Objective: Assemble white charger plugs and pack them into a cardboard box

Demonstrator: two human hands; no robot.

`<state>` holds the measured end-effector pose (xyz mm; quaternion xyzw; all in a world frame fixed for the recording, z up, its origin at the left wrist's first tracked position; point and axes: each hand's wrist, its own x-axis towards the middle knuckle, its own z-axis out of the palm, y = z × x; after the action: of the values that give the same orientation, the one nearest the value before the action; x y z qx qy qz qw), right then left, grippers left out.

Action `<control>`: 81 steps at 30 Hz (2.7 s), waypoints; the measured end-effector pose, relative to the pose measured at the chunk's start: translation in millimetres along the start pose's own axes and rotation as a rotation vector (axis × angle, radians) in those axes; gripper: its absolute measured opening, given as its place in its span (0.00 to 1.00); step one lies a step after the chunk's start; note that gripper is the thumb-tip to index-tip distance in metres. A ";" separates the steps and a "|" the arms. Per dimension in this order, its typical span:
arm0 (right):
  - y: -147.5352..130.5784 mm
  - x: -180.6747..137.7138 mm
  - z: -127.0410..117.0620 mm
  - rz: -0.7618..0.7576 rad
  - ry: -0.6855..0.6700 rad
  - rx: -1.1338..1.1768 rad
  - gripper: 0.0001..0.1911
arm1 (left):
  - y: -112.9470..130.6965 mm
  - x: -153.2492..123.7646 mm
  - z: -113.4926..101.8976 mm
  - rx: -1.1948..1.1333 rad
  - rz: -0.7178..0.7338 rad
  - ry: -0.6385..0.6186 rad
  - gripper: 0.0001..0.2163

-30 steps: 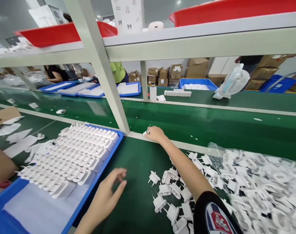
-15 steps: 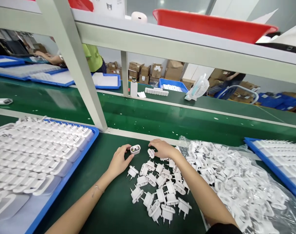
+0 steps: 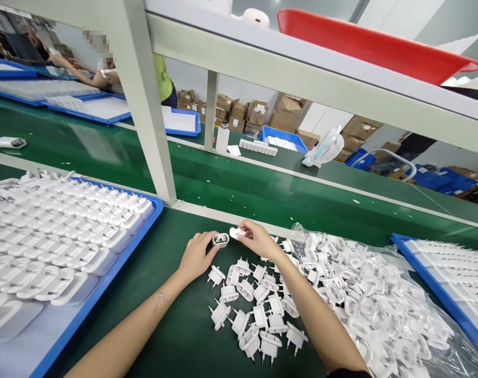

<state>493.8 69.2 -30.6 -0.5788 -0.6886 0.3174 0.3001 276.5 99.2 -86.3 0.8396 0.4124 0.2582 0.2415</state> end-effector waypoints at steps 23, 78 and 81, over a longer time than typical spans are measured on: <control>-32.9 20.9 25.0 -0.154 -0.036 -0.395 0.07 | -3.0 4.2 1.3 -0.004 -0.023 -0.012 0.11; -25.5 2.4 38.5 0.025 -0.055 0.227 0.10 | 10.7 -17.1 -24.4 -0.307 0.043 -0.021 0.15; -57.1 -17.6 30.9 -0.016 -0.136 0.355 0.16 | 28.8 -60.3 -63.2 -0.256 -0.034 0.090 0.12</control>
<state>437.6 41.6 -5.7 -0.4886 -0.6451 0.4699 0.3526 221.1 46.5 -35.1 0.7824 0.4004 0.3421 0.3324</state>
